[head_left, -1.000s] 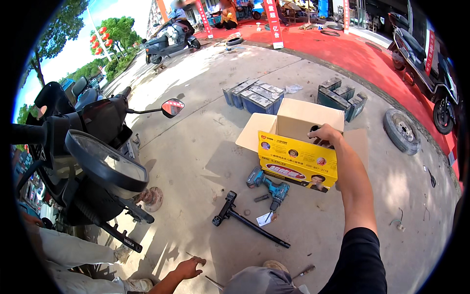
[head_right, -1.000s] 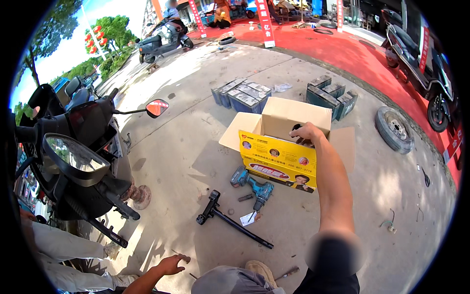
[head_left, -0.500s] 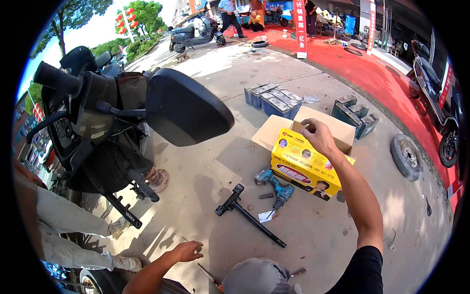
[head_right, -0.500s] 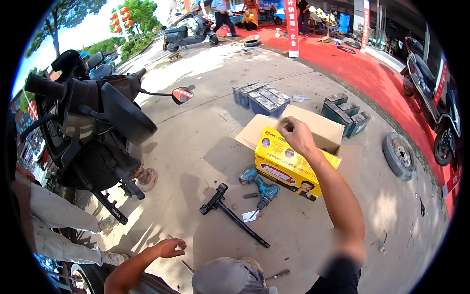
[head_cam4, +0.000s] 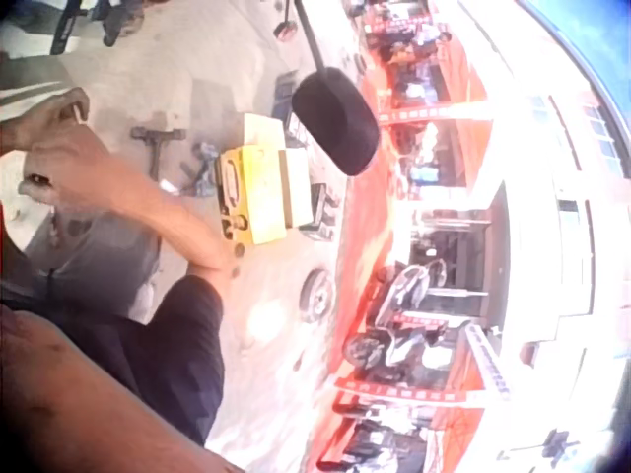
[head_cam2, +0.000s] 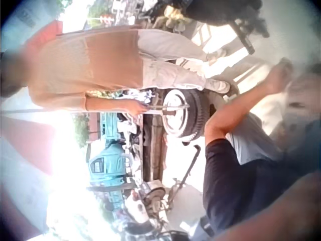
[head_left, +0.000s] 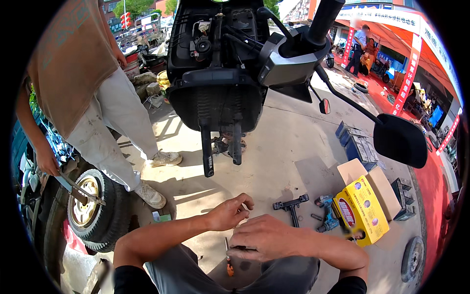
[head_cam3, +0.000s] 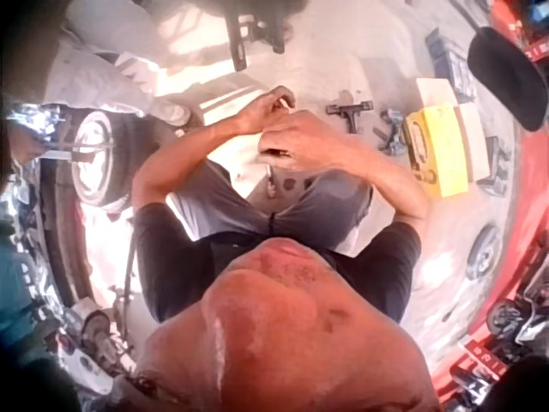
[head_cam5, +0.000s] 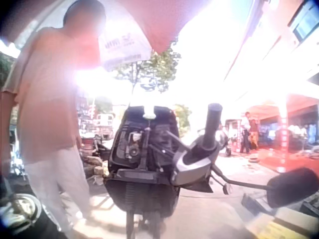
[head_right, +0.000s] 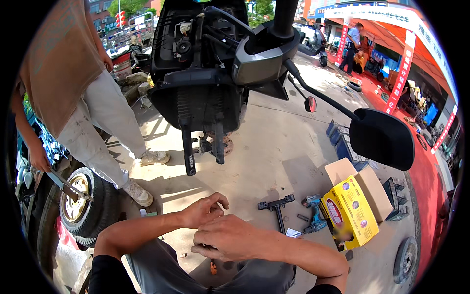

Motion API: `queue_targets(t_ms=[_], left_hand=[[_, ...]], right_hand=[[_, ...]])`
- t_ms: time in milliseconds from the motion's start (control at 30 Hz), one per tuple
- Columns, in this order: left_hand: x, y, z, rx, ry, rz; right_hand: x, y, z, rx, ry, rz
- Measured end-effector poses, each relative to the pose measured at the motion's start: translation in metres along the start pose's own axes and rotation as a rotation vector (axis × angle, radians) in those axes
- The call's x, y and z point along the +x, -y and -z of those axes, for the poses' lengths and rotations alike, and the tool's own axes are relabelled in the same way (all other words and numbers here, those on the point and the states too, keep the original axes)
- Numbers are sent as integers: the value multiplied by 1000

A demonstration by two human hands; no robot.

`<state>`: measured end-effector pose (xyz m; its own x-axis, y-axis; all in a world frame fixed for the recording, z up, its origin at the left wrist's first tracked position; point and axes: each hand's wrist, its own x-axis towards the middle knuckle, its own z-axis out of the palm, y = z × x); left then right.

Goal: The person repairs a scooter's steering mechanism in an outdoor workshop. They use a wrench to tighten bolts on the handlebar stem and a hammer to tap a component into place, while another person assists by holding the scooter steady.

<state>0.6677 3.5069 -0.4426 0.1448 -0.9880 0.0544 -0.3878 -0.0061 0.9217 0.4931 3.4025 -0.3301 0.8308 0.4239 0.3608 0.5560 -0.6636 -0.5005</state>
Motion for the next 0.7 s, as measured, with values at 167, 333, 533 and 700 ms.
queue_targets(t_ms=[167,333,533,700], left_hand=[[-45,-14,29,110,-68,-75],[-88,-35,65,-33,-242,-72],[-85,-30,75,429,-337,-264],[-96,-14,71,472,-240,31]], right_hand=[[27,1,-102,257,491,-44],[16,-60,-157,-140,915,-267],[20,-81,-162,45,969,-262],[-7,-100,-169,-36,1235,-394]])
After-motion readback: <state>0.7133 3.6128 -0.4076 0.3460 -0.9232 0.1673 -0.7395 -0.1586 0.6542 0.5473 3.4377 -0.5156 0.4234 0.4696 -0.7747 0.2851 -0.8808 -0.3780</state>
